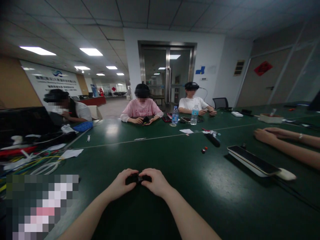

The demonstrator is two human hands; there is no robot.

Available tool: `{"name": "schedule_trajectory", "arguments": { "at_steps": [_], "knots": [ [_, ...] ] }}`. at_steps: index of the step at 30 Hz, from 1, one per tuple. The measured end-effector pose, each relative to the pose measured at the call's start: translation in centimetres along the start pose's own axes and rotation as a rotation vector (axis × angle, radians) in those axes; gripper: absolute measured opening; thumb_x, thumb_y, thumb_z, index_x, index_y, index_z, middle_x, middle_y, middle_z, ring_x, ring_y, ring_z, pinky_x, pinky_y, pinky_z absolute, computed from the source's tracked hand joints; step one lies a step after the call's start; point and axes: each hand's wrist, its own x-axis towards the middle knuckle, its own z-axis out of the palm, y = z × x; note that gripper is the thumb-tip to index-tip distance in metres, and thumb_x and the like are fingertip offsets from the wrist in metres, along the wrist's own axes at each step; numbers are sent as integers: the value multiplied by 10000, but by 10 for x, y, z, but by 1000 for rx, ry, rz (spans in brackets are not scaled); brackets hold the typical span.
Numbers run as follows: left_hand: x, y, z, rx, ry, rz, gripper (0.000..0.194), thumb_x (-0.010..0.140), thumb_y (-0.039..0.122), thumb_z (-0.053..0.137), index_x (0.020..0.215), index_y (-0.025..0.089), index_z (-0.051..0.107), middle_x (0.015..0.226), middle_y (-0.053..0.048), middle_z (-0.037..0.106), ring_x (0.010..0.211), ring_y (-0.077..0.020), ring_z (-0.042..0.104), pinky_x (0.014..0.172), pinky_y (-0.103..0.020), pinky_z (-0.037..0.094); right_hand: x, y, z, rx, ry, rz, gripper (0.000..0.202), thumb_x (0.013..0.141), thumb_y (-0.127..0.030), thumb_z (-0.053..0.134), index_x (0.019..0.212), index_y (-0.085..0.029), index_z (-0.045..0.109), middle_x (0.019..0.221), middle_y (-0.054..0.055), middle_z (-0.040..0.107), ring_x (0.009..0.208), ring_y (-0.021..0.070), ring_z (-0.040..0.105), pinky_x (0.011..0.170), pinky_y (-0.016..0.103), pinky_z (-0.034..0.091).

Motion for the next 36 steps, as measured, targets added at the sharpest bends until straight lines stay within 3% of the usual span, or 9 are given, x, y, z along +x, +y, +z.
{"name": "schedule_trajectory", "arguments": {
  "at_steps": [11,19,28,36],
  "knots": [
    [-1,2,-2,-15,-3,-15,400,771,321,576,1165,257,545,1115,-33,577,1042,-215,516,923,-349,397,-2,-2,0,-19,3,49,328,751,-257,617,1074,-307,604,1211,-16,558,1167,200,480,1005,397,346],
    [-1,-5,4,-24,28,-2,536,753,358,615,1258,262,463,1150,-51,551,1053,-221,509,924,-357,395,1,-3,1,-21,22,10,308,741,-241,618,1047,-274,622,1136,7,606,1097,201,523,988,387,362],
    [0,0,0,16,-24,-23,410,800,383,569,1193,276,523,1173,-33,548,1098,-230,480,957,-382,360,-1,-7,-1,-2,24,31,324,731,-248,630,1054,-273,608,1142,7,593,1088,200,526,976,378,375],
    [-2,-3,3,-35,16,-58,516,762,379,608,1242,250,471,1181,-61,536,1077,-231,495,914,-361,404,-3,-8,-2,8,21,50,307,758,-254,598,1064,-288,600,1140,-2,580,1090,197,521,958,381,386]
  ]
}}
